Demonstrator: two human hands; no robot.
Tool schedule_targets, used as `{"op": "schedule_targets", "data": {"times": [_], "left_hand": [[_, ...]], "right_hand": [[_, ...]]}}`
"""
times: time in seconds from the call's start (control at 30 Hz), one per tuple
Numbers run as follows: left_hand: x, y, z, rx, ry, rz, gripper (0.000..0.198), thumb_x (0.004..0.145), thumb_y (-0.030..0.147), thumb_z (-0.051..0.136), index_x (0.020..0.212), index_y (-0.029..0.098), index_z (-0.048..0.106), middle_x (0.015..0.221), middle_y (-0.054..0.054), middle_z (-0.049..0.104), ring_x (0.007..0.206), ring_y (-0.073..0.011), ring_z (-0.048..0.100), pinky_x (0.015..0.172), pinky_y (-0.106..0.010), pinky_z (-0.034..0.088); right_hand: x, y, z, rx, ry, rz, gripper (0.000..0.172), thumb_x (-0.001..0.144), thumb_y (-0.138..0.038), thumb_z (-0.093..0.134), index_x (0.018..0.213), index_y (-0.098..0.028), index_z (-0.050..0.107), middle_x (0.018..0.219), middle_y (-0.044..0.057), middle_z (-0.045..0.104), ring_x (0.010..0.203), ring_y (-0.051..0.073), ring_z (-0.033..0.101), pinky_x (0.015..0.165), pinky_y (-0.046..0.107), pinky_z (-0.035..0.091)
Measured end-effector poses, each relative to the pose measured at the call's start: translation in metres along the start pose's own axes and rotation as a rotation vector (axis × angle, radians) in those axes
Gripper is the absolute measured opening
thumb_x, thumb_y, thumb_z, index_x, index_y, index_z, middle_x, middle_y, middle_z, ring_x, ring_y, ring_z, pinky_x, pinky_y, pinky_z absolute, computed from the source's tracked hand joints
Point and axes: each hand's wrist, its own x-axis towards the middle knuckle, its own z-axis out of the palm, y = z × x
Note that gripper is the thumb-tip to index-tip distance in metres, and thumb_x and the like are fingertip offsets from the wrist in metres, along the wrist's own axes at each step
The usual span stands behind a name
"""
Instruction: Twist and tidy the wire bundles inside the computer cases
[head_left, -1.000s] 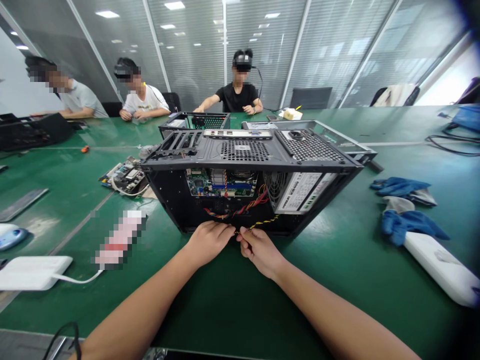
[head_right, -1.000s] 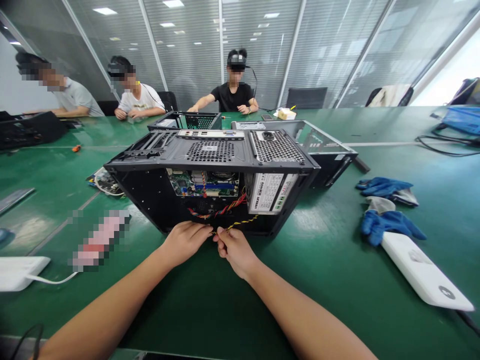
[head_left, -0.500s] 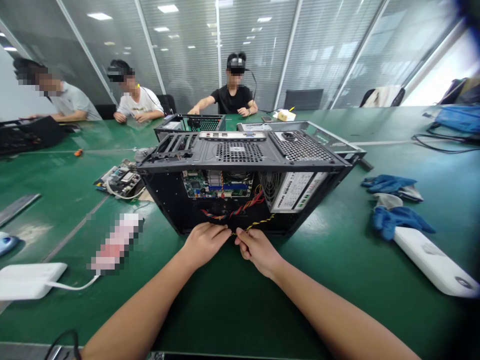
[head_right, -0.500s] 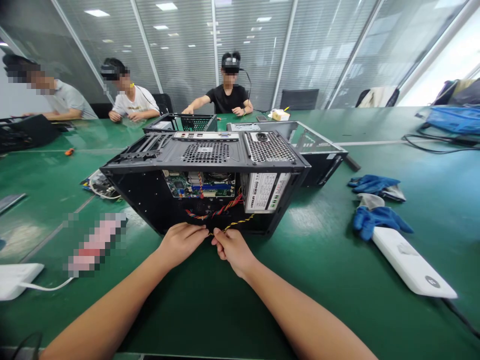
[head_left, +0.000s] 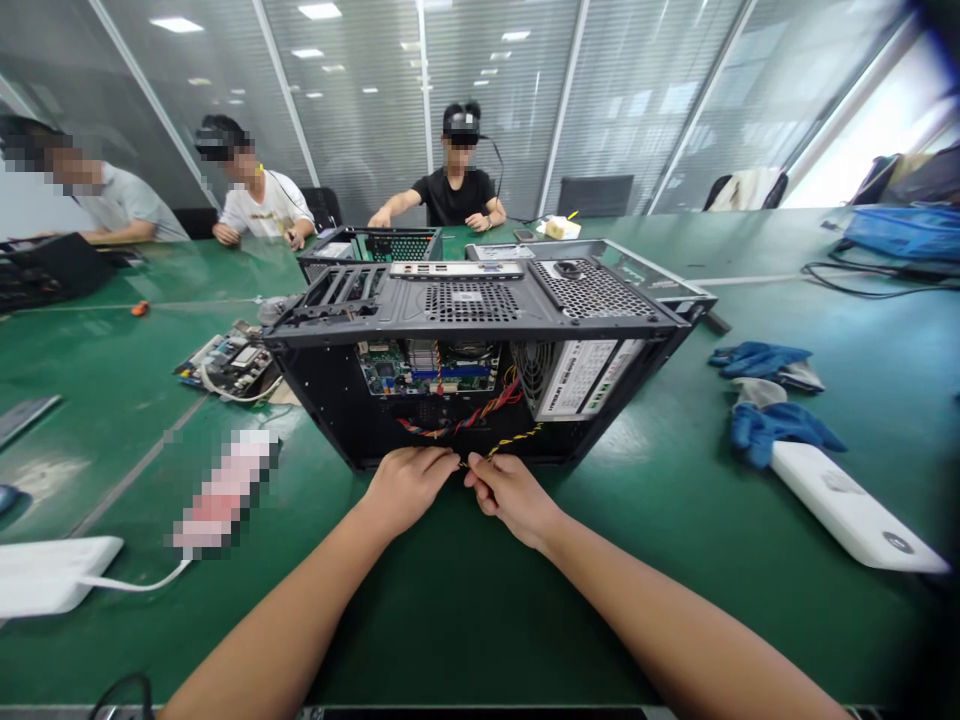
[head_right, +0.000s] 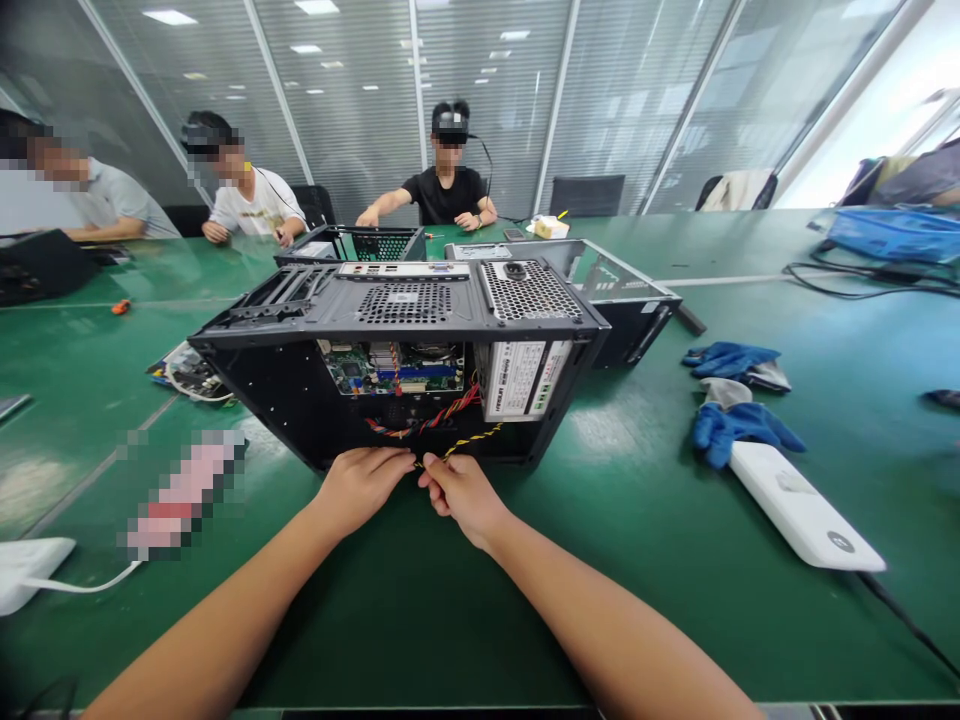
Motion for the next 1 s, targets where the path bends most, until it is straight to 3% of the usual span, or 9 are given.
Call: {"op": "schedule_targets", "data": {"times": [0.13,0.33,0.5,0.67,1.0], "left_hand": [[0.003,0.001,-0.003,-0.037,-0.075,0.005,0.021,0.093,0.012,0.043,0.100,0.013,0.062,0.091,-0.007,0.070,0.076,-0.0172,0.067,0.069,-0.031,0.056],[0.016,0.006,-0.017,-0.032,-0.346,-0.082,0.017,0.090,0.008,0.046,0.095,0.015,0.060,0.083,-0.004,0.066,0.073,-0.0175,0.065,0.068,-0.031,0.055],[0.026,0.010,-0.026,0.004,-0.427,-0.113,0.013,0.088,0.007,0.049,0.086,0.016,0.059,0.078,-0.003,0.062,0.069,-0.0171,0.063,0.064,-0.029,0.053],[0.025,0.012,-0.023,0.050,-0.330,-0.109,0.014,0.089,0.008,0.048,0.087,0.016,0.060,0.077,-0.003,0.062,0.066,-0.0151,0.062,0.062,-0.026,0.052],[0.002,0.006,0.002,-0.083,-0.001,-0.066,0.022,0.093,0.010,0.043,0.104,0.013,0.062,0.101,-0.009,0.066,0.088,-0.0186,0.065,0.077,-0.033,0.057]], "right_hand": [[0.000,0.002,0.000,-0.011,0.001,-0.017,0.046,0.073,-0.056,0.067,0.065,-0.012,0.057,0.047,-0.006,0.043,0.039,0.005,0.036,0.043,0.023,0.019],[0.001,0.002,0.001,0.007,0.004,-0.044,0.045,0.074,-0.056,0.066,0.064,-0.013,0.056,0.046,-0.007,0.041,0.038,0.005,0.035,0.043,0.023,0.021],[0.001,-0.001,0.001,0.009,0.001,-0.037,0.047,0.075,-0.058,0.064,0.063,-0.014,0.055,0.042,-0.007,0.039,0.036,0.005,0.033,0.042,0.023,0.020],[0.000,-0.004,0.002,-0.040,0.041,-0.001,0.048,0.077,-0.058,0.063,0.057,-0.015,0.052,0.039,-0.008,0.035,0.034,0.005,0.030,0.039,0.022,0.017],[-0.003,-0.007,-0.001,-0.097,0.039,0.047,0.050,0.078,-0.059,0.060,0.054,-0.016,0.051,0.034,-0.007,0.035,0.031,0.005,0.027,0.037,0.022,0.017]]}}
